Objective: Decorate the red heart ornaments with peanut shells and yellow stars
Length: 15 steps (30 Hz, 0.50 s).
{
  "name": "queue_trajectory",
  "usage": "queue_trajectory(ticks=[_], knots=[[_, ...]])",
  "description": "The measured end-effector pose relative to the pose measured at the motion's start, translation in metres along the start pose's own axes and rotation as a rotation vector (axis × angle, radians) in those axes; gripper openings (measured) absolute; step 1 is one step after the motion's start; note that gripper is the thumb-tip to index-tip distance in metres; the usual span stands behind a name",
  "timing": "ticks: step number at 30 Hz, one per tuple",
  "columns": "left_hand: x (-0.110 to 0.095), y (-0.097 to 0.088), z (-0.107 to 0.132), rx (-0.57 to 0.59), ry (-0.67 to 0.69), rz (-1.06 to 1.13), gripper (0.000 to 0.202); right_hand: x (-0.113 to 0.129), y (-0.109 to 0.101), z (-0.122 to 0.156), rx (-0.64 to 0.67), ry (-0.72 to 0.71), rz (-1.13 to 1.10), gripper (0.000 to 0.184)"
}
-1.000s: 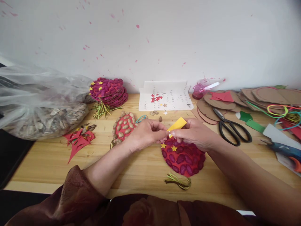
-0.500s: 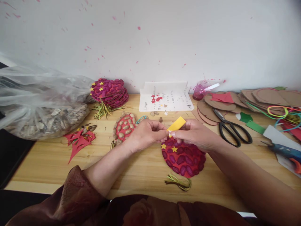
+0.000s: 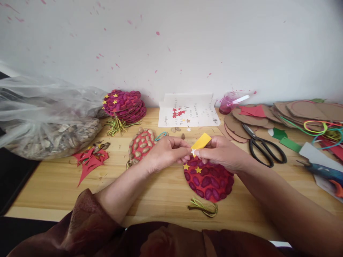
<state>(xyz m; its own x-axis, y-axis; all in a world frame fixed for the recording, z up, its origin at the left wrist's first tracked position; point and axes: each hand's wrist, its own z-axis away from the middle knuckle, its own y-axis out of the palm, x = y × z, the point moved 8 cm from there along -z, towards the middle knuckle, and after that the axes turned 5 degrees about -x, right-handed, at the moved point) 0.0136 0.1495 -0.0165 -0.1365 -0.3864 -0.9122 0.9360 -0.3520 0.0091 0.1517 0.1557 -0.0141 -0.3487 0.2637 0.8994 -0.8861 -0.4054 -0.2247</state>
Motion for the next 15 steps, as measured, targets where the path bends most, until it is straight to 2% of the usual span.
queue_trajectory(ticks=[15], knots=[[0.0008,0.0004,-0.0008,0.006,0.013,-0.014,0.015,0.0016,0.0018,0.0017,0.02,0.001,-0.021,0.013]])
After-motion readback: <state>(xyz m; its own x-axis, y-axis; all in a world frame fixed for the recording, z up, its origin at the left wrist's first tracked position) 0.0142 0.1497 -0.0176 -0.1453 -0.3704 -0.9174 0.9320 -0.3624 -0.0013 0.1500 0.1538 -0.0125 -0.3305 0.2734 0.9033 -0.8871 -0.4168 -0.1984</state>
